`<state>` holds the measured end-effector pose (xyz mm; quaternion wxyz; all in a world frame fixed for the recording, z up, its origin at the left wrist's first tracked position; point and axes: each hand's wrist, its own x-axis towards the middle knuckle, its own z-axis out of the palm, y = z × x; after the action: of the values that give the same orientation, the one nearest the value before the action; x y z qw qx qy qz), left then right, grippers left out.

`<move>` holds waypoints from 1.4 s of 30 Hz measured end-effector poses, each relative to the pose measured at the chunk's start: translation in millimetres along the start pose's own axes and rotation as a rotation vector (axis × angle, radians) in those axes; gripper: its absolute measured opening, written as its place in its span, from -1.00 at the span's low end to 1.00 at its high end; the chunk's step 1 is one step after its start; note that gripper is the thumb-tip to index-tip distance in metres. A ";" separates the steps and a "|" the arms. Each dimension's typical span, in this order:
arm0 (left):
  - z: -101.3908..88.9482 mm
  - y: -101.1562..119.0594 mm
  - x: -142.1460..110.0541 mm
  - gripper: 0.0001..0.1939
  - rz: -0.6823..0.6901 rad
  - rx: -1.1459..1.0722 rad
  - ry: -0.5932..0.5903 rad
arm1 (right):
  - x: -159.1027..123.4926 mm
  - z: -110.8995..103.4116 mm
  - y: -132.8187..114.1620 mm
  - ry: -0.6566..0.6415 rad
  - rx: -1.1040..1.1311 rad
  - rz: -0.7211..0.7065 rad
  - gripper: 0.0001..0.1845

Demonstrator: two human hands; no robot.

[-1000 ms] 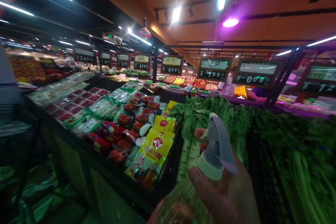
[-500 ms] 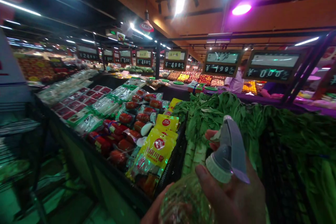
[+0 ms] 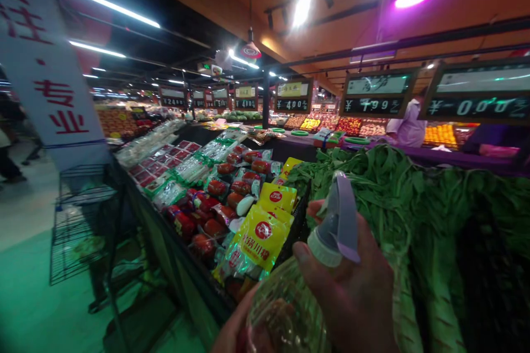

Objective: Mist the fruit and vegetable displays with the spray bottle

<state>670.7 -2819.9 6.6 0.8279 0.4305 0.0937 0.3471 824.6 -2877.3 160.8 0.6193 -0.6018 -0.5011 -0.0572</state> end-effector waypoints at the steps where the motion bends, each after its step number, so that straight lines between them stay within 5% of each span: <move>1: 0.3 1.9 -1.2 -0.25 0.005 -0.003 0.015 | 1.0 1.5 -1.2 0.002 -0.008 -0.027 -0.48; 10: -12.5 -3.3 -7.4 -0.53 0.161 -0.049 0.276 | 6.3 21.3 -12.7 -0.100 0.153 -0.115 -0.46; 13: -17.7 -5.0 -7.1 -0.43 0.150 -0.045 0.265 | 8.0 29.6 -12.8 -0.116 0.220 -0.126 -0.54; 17: -22.1 -4.3 -6.5 -0.39 0.112 -0.052 0.267 | 8.2 38.7 -8.6 -0.191 0.314 -0.142 -0.39; 22: -27.6 -5.9 -15.1 -0.32 0.165 0.052 0.304 | 9.4 41.8 -7.9 -0.170 0.199 -0.141 -0.43; 29: -12.3 9.4 -24.0 -0.03 0.239 0.144 0.194 | 20.8 46.0 -25.9 -0.248 0.294 -0.184 -0.31; 38: -10.7 13.7 -15.2 -0.28 0.334 0.000 0.061 | 23.8 52.3 -36.3 -0.337 0.423 -0.142 -0.33; 42: -12.2 11.6 -19.5 -0.23 0.330 -0.039 0.153 | 26.4 54.8 -40.2 -0.321 0.385 -0.212 -0.36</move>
<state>645.0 -2820.3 5.4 0.7584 0.3963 0.0778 0.5116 780.3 -2830.1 194.3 0.6254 -0.4187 -0.6547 0.0709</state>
